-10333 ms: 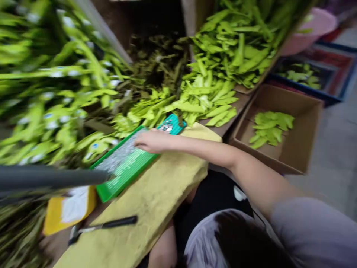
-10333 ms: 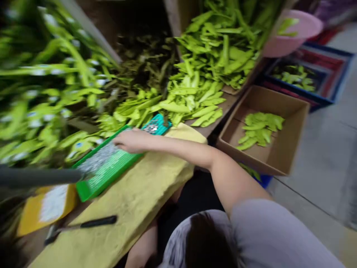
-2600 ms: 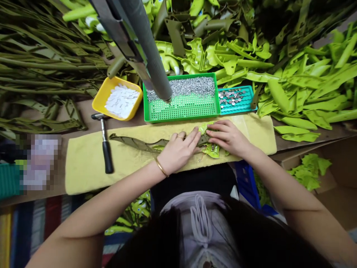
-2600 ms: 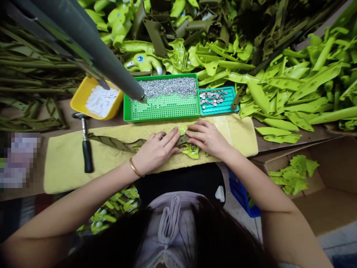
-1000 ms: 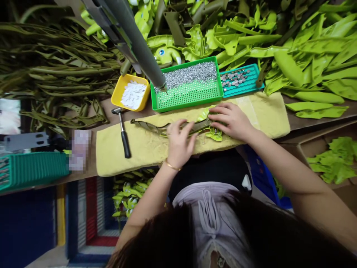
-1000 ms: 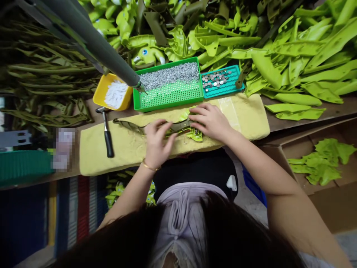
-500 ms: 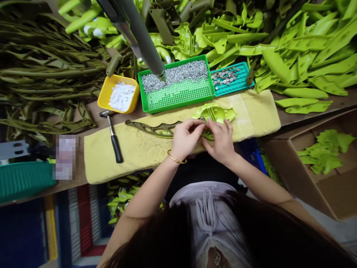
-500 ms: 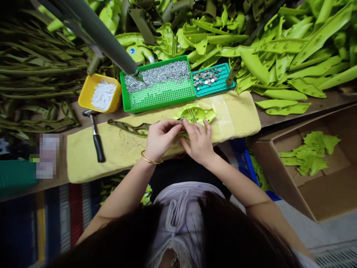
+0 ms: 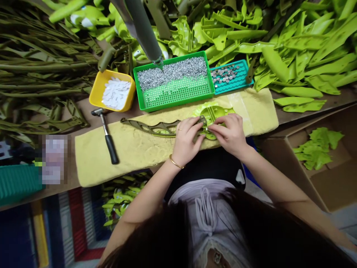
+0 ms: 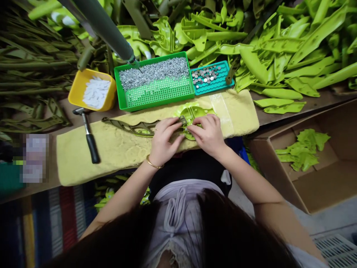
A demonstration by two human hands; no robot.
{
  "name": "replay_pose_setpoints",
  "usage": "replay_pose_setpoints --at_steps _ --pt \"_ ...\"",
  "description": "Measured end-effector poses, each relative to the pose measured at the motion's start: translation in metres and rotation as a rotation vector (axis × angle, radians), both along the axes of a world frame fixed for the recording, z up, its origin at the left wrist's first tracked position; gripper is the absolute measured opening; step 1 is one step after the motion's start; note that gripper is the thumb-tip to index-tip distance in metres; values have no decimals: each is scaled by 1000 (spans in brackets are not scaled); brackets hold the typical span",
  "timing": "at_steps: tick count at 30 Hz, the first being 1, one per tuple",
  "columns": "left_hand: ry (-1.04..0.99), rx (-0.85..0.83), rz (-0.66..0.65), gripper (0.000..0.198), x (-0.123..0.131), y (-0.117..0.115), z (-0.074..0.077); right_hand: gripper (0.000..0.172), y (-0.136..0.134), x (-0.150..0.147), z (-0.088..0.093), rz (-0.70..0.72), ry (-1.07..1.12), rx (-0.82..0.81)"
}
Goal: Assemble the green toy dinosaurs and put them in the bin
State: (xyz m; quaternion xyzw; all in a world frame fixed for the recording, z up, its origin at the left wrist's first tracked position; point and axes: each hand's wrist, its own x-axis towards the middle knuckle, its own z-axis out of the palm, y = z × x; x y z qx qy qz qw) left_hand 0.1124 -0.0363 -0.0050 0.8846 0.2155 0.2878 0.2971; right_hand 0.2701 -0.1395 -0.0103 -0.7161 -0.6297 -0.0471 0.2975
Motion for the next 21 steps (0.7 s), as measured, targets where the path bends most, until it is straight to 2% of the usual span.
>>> replay_pose_setpoints --at_steps 5,13,18,21 --pt "50 48 -9 26 -3 2 -11 21 1 2 7 56 -151 -99" --pt "62 98 -18 23 -4 2 -11 22 11 -7 19 54 -169 -217" --pt "171 221 -52 27 -8 -1 -13 19 4 -5 23 -31 -79 -315" --pt "200 336 -81 31 -10 -4 -16 16 -5 2 30 3 175 -318"
